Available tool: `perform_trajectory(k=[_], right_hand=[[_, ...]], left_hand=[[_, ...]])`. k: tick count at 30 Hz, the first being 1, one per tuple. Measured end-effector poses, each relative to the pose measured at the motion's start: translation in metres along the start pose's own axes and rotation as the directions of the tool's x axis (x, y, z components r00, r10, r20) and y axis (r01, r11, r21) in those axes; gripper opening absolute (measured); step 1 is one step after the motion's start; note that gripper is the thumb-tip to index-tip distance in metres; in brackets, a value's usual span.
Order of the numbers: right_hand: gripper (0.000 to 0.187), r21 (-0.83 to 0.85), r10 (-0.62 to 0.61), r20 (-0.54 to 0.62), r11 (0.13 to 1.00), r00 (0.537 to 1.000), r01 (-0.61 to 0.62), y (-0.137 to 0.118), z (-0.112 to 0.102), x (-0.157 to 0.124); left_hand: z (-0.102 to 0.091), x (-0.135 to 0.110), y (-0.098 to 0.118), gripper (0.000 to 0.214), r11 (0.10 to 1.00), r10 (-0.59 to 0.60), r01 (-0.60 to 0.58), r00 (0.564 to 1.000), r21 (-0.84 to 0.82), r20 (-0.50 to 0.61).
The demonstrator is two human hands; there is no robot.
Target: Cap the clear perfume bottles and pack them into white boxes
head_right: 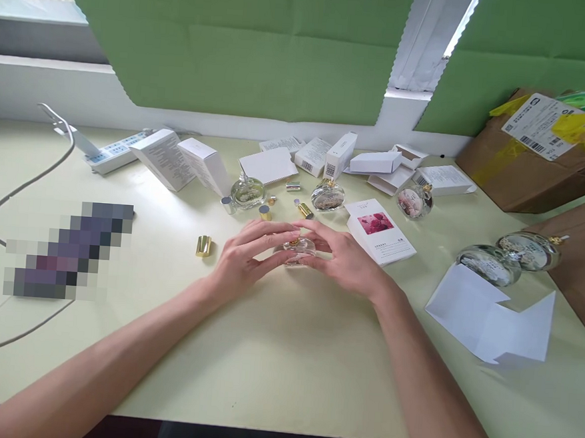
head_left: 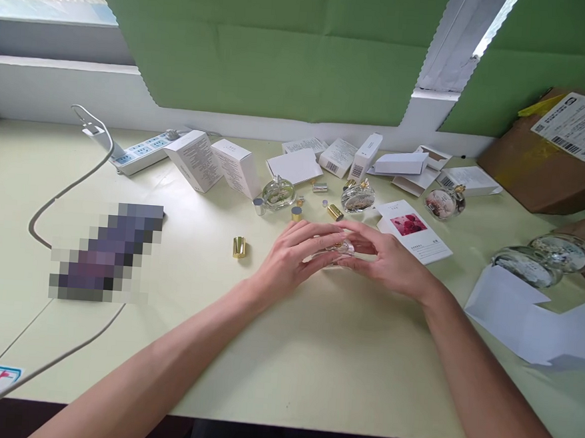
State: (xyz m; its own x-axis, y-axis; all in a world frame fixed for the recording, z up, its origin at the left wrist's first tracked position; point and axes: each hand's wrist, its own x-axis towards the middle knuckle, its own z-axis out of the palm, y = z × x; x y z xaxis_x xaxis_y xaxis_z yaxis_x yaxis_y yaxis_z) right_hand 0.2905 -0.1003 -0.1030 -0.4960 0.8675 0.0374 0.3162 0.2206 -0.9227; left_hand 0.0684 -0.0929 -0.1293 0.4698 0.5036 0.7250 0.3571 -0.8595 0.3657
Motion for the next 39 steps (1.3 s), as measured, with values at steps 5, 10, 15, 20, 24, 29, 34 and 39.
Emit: perform_trajectory(k=[5, 10, 15, 20, 24, 29, 34, 39], right_hand=[[0.057, -0.006, 0.002, -0.009, 1.0, 1.0, -0.002, 0.001, 0.0, 0.001], [0.059, -0.039, 0.03, -0.02, 0.999, 0.999, -0.031, 0.002, -0.002, 0.0], [0.056, -0.063, 0.02, -0.016, 0.998, 1.0, -0.021, 0.002, -0.002, 0.0], [0.055, -0.056, -0.002, -0.02, 0.998, 1.0, 0.001, 0.0, 0.0, 0.0], [0.056, -0.063, 0.007, -0.021, 0.998, 1.0, -0.008, 0.001, 0.001, 0.001], [0.055, -0.088, 0.005, -0.009, 0.996, 1.0, -0.005, 0.005, -0.002, -0.001], [0.062, -0.104, 0.06, 0.065, 0.993, 0.996, -0.053, 0.005, -0.004, -0.005], [0.066, -0.133, 0.078, 0.078, 0.989, 0.994, -0.067, 0.002, -0.002, -0.004]], left_hand=[[0.002, -0.003, 0.0, 0.047, 1.0, 0.003, -0.003, 1.0, 0.021, 0.001], [0.002, -0.005, 0.002, 0.052, 1.0, -0.007, 0.007, 1.0, 0.03, 0.002], [0.003, -0.004, 0.0, 0.052, 1.0, -0.009, 0.009, 0.999, -0.011, -0.034], [0.003, -0.003, -0.002, 0.053, 1.0, 0.012, -0.013, 0.999, -0.024, -0.047], [0.002, -0.003, 0.0, 0.05, 1.0, -0.006, 0.006, 1.0, 0.006, -0.025], [-0.006, 0.0, 0.001, 0.04, 0.996, -0.071, 0.076, 0.991, 0.043, -0.116], [-0.016, 0.001, -0.015, 0.029, 0.927, -0.32, 0.371, 0.861, 0.059, -0.396], [-0.016, -0.007, -0.032, 0.047, 0.85, -0.476, 0.497, 0.867, 0.176, -0.148]])
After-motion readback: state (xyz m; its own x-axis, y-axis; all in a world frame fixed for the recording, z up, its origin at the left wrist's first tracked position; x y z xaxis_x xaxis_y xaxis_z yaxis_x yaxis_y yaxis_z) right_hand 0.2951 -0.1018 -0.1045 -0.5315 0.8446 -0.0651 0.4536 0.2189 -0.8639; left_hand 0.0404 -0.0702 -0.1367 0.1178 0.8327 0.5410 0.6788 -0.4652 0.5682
